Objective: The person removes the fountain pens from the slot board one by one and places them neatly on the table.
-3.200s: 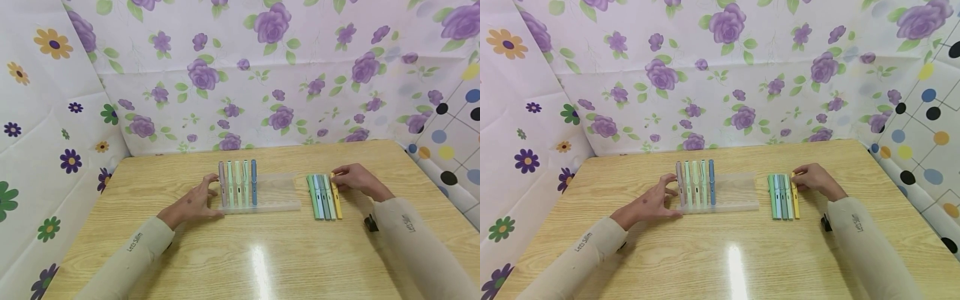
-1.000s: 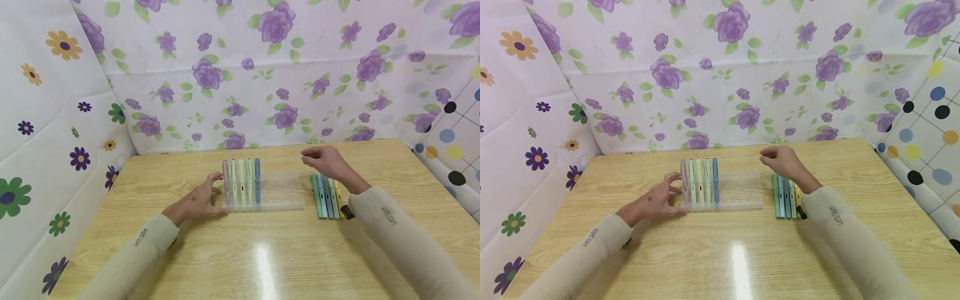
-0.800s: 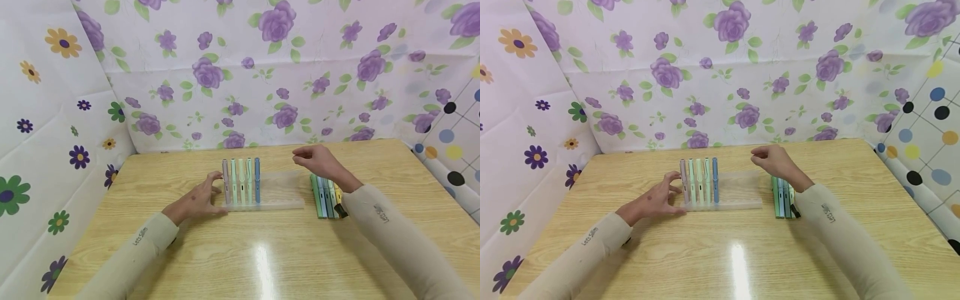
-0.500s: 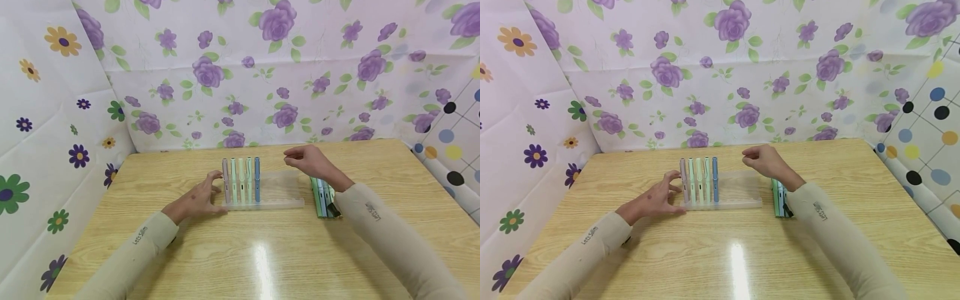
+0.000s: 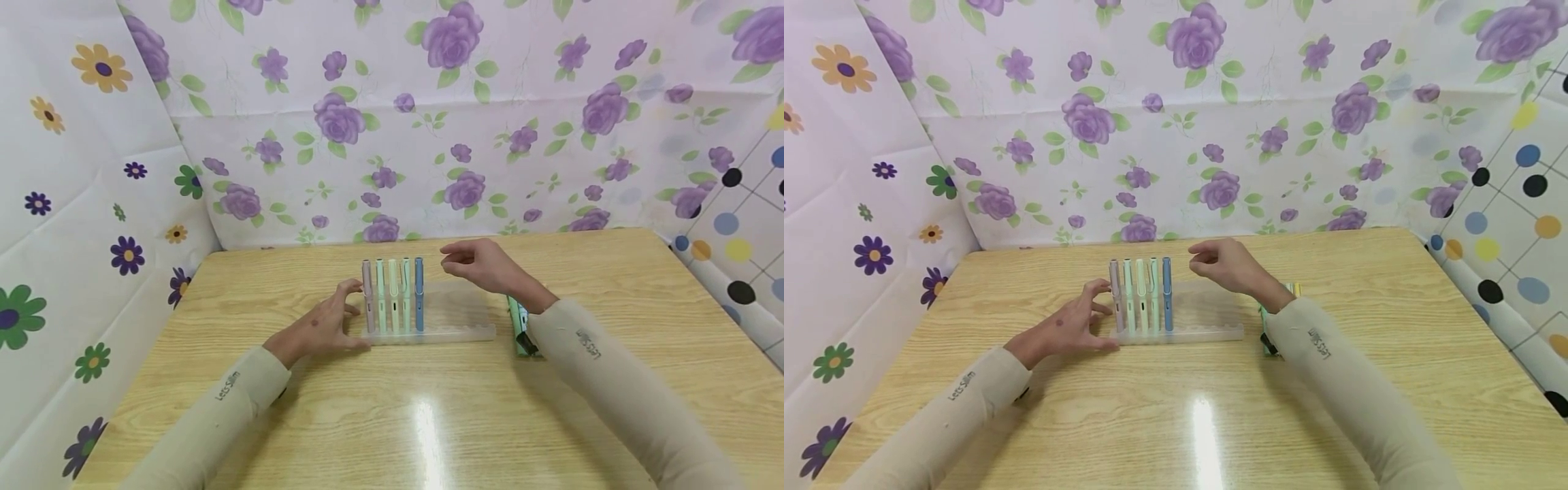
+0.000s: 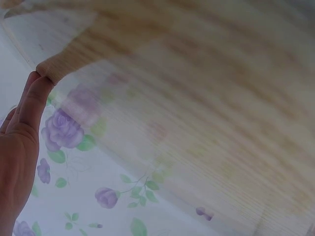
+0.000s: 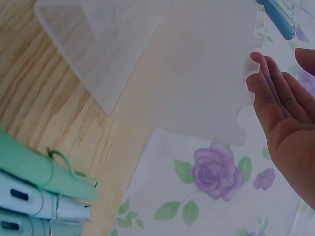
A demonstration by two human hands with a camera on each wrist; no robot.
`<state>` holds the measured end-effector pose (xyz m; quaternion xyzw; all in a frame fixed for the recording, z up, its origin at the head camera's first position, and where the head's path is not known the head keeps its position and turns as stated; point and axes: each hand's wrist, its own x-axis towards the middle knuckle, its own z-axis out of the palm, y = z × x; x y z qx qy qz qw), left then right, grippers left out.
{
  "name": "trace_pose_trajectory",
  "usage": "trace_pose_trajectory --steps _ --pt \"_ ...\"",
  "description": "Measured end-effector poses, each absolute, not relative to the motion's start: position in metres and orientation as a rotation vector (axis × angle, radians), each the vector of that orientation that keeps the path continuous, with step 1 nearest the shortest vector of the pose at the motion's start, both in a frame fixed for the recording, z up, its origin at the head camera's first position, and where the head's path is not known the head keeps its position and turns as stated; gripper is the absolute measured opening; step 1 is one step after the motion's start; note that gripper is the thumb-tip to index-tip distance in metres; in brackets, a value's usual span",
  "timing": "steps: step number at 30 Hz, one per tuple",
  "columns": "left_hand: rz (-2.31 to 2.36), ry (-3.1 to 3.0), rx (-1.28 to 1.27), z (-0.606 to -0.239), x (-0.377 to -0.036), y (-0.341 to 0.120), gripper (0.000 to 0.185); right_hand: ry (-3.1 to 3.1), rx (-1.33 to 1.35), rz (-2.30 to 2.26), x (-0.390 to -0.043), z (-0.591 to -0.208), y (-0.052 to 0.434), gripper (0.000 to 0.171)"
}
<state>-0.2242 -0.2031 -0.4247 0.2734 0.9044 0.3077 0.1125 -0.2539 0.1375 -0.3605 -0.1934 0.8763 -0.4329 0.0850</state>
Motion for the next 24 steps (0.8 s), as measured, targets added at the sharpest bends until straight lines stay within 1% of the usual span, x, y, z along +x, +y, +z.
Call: trace_pose_trajectory --steps 19,24 --pt "0.911 2.664 0.813 -0.426 -0.225 -0.204 0.107 2.53 -0.744 -1.324 -0.258 -0.364 0.112 0.044" --pt "0.91 2.658 0.816 -0.427 -0.225 -0.204 0.107 2.529 -0.743 -1.309 -0.257 -0.366 0.111 0.045"
